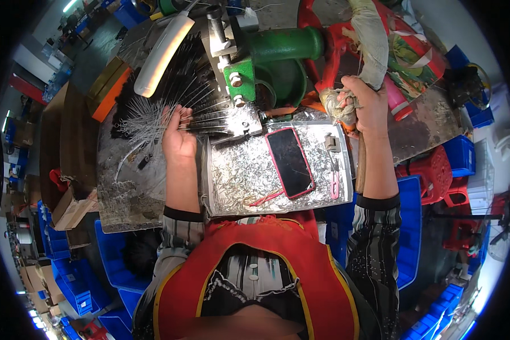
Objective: Assembling industrial brush or fan components by inserting bristles into bases and securing them with a machine.
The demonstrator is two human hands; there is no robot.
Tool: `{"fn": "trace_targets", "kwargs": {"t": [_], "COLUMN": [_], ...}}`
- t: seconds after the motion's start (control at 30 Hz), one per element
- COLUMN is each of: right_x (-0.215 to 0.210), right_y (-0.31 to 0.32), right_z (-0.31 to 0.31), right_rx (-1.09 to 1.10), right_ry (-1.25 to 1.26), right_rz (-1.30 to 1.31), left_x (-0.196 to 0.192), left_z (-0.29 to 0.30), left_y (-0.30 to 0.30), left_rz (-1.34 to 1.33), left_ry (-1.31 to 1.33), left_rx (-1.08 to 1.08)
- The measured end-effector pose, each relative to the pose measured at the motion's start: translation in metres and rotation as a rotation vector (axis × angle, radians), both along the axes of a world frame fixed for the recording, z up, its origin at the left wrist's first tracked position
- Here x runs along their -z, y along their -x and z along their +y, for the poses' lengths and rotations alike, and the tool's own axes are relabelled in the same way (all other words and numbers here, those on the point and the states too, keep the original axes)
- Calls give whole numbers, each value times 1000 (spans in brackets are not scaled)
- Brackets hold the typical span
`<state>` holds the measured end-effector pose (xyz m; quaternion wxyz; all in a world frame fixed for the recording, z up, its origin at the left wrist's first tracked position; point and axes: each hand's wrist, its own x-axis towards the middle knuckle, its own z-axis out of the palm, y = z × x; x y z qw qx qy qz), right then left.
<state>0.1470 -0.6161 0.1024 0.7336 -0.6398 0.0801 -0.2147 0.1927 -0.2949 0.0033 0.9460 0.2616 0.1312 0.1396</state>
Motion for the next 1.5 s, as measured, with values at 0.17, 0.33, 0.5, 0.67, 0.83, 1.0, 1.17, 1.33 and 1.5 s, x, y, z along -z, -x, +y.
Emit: {"fn": "trace_targets", "kwargs": {"t": [0.17,0.33,0.5,0.67,0.83,1.0,1.17,1.33,1.5], "right_x": [0,4,-5,-17,53,49,12,8,-9], "right_y": [-1,0,2,0,-10,-8,-1,2,0], "right_z": [0,-2,1,0,-6,-4,4,-4,-7], "right_rx": [-1,-6,33,-61,54,47,31,-3,-35], "right_ry": [9,5,52,111,164,3,49,33,49], "right_rz": [0,-8,28,42,-322,-149,-81,-43,60], "left_x": [2,9,7,13,6,1,9,4,5], "left_z": [-28,-34,-35,-31,-38,-34,-30,-37,-36], "left_y": [-1,-6,-6,-8,-9,0,0,0,-2], "left_rz": [-118,-111,-93,-125,-146,-123,-135,-122,-126], "left_ry": [-160,-256,-349,-324,-303,-224,-189,-179,-176], "left_rx": [-144,-183,-188,-220,-192,-152,-183,-176,-193]}}
